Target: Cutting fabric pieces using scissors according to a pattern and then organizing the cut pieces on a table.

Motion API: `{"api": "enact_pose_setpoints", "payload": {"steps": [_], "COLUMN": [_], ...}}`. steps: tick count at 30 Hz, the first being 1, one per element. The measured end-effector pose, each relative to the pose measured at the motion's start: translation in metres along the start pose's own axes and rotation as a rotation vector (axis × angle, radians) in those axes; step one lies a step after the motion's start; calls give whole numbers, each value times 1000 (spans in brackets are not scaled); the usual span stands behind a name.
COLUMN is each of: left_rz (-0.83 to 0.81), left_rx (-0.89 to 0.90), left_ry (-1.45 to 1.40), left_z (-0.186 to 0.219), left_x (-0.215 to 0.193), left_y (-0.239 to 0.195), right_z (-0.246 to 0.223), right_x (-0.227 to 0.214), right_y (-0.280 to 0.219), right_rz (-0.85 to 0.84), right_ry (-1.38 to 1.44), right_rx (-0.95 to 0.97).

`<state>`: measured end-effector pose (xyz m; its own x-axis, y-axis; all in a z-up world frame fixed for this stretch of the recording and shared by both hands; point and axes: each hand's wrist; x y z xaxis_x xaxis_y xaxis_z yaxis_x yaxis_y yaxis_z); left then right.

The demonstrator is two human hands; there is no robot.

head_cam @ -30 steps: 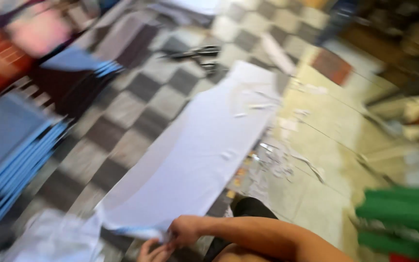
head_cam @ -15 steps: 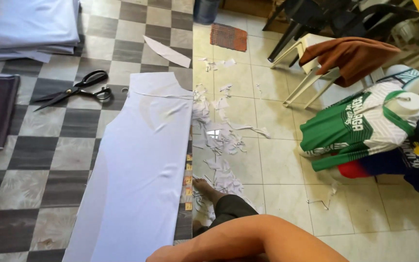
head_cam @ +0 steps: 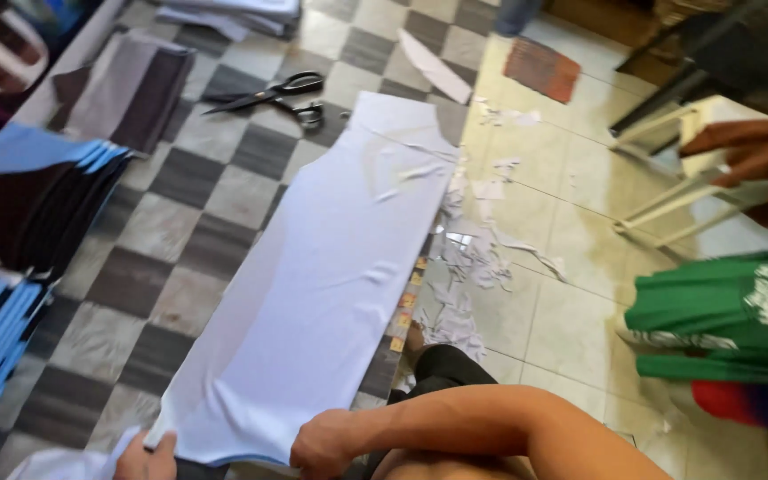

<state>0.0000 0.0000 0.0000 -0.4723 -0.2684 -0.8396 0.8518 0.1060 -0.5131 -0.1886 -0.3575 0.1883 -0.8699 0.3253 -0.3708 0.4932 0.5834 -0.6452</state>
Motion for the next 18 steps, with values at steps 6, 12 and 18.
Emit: {"api": "enact_pose_setpoints", "payload": {"steps": [6,12,18], "left_rz": [11,105,180], "left_rx": [-72,-80,191], "left_ry": [-148,-457,-752], "left_z": [27,56,228], "left_x": [-65,-106,-161], "left_y": [-28,-52,-117], "right_z": [-4,12,95], "right_x": [11,-10,-57], "right_y": [-5,-50,-123], "right_rz": [-15,35,208], "right_ry": [-1,146,410], "right_rx": [-144,-368,-310]}}
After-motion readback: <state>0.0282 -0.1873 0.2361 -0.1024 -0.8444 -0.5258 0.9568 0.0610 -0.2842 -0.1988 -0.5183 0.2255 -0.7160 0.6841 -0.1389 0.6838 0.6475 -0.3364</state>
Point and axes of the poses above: each hand's wrist, its own y-axis towards the middle knuckle, its own x-axis out of the palm, z = x × y
